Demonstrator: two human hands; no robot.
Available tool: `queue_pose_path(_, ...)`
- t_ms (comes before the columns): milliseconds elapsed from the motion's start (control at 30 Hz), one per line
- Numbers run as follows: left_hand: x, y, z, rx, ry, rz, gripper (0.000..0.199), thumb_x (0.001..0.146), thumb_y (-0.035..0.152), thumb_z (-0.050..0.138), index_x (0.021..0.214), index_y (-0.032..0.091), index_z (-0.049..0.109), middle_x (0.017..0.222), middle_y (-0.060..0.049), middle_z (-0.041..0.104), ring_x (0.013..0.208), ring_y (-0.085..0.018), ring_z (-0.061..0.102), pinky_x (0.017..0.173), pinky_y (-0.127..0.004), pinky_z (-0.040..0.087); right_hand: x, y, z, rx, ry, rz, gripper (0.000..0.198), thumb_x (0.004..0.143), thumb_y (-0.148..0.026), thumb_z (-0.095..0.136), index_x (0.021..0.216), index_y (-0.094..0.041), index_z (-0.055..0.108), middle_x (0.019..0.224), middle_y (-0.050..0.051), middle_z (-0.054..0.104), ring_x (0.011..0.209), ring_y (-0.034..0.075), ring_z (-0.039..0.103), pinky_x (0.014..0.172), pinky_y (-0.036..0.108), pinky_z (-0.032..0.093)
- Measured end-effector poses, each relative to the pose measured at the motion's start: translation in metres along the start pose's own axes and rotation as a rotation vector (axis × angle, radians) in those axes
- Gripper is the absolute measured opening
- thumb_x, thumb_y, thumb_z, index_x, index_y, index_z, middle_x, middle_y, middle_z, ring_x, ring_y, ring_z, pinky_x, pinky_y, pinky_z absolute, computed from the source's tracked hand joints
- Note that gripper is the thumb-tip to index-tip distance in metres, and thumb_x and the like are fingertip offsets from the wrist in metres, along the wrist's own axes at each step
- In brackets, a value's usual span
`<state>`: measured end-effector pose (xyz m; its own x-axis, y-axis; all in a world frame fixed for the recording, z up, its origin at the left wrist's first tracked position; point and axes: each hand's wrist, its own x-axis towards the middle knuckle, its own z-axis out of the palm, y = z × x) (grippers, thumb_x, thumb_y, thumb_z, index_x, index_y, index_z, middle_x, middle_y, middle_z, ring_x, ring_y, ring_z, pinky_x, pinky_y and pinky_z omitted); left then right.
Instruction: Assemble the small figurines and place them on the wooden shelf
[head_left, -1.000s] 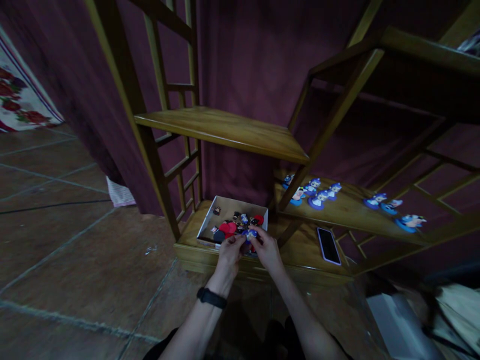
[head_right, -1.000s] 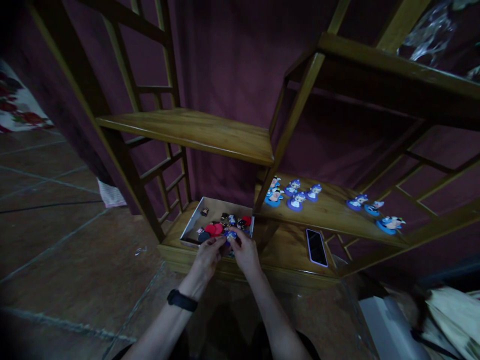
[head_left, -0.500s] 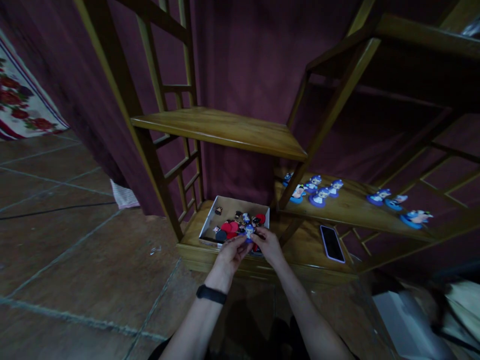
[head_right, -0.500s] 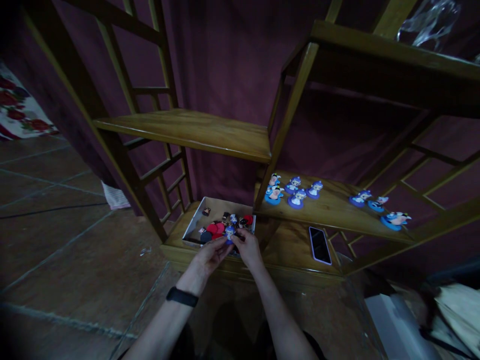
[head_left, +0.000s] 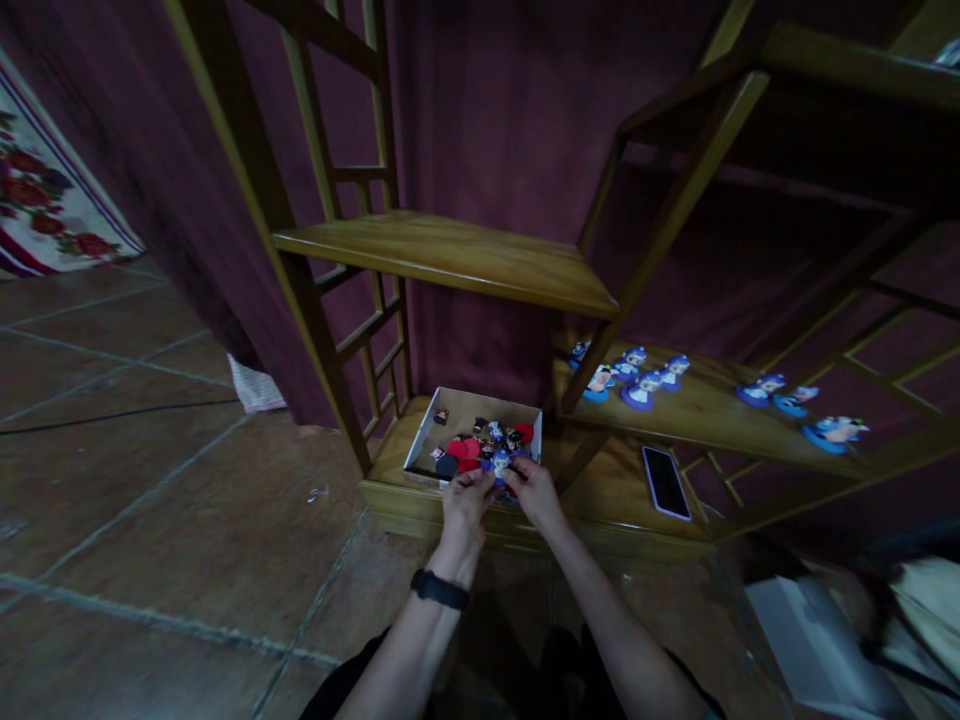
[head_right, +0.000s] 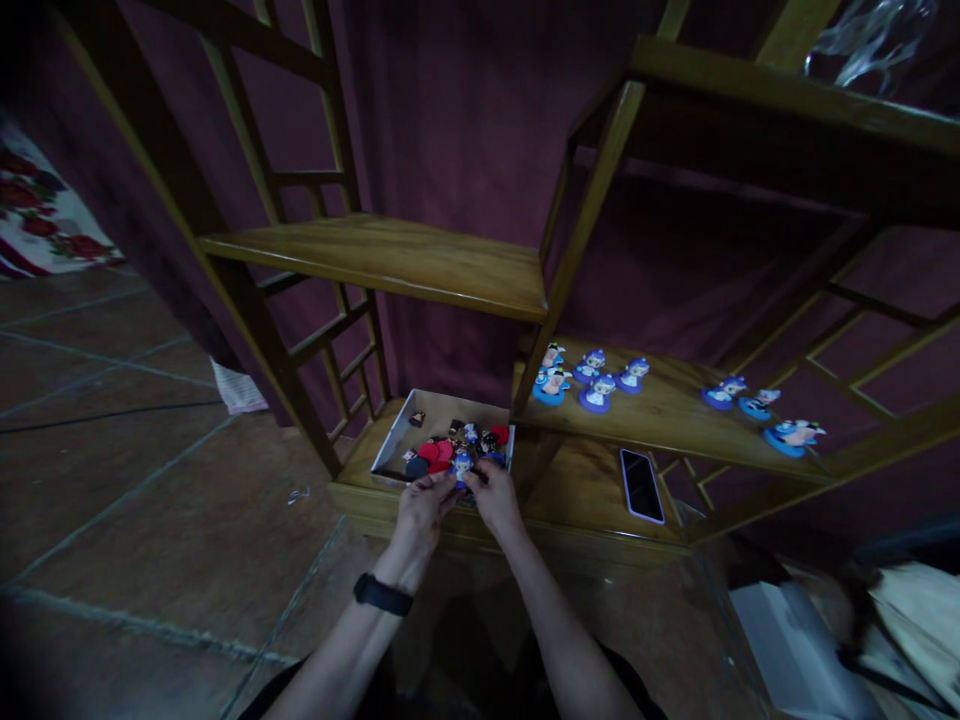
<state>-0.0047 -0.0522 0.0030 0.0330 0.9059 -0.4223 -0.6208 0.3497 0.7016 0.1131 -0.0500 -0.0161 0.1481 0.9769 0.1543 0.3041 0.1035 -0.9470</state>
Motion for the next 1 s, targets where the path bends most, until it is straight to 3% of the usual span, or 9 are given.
queue_pose_path(167,0.002,0.004,0.005,-0.021,0.008,-0.047,0.020,0.058,0.010,0.073,0.069,0.013,0.055,0.062,-0.002,0.064,0.059,-0.013,0.063,0.063,-0.028,0.053,-0.002,-0.005,0.000,0.047,0.044,-0.005,0.019,0.072,-0.032,0.055,0.081,-0.020,0.067,0.079,0.000,0.067,0.075,0.018,0.061,0.073,0.031,0.048)
queue_pose_path(400,0.006,0.016,0.005,-0.010,-0.024,-0.088,0.017,0.065,0.009,0.068,0.079,0.014,0.059,0.067,-0.004,0.067,0.059,-0.014,0.065,0.060,-0.028,0.054,0.000,-0.012,-0.004,0.244,0.119,0.055,0.026,0.070,-0.032,0.058,0.092,-0.020,0.067,0.092,0.004,0.069,0.085,0.019,0.063,0.080,0.036,0.049)
queue_pose_path(533,0.006,0.015,0.005,-0.002,-0.035,-0.069,0.013,0.066,0.009,0.067,0.076,0.012,0.061,0.068,-0.006,0.067,0.062,-0.014,0.065,0.064,-0.026,0.053,-0.001,-0.011,-0.003,0.178,0.089,0.071,0.025,0.073,-0.032,0.054,0.090,-0.020,0.068,0.086,0.003,0.070,0.079,0.018,0.064,0.075,0.034,0.051)
queue_pose_path(700,0.007,0.013,0.009,0.031,-0.058,-0.005,0.021,0.059,0.014,0.073,0.077,0.010,0.064,0.073,-0.007,0.068,0.066,-0.015,0.064,0.070,-0.030,0.053,-0.001,-0.015,-0.003,-0.020,0.121,-0.081,0.025,0.077,-0.028,0.051,0.096,-0.023,0.067,0.096,0.003,0.069,0.088,0.019,0.063,0.083,0.036,0.048)
queue_pose_path(1000,0.012,0.005,0.009,0.106,-0.028,0.138,0.035,0.048,0.022,0.079,0.079,0.009,0.067,0.065,-0.004,0.067,0.056,-0.013,0.060,0.062,-0.030,0.051,-0.009,-0.025,0.000,-0.181,0.135,-0.200,0.028,0.079,-0.021,0.048,0.099,-0.025,0.067,0.102,0.004,0.066,0.090,0.019,0.062,0.085,0.032,0.047)
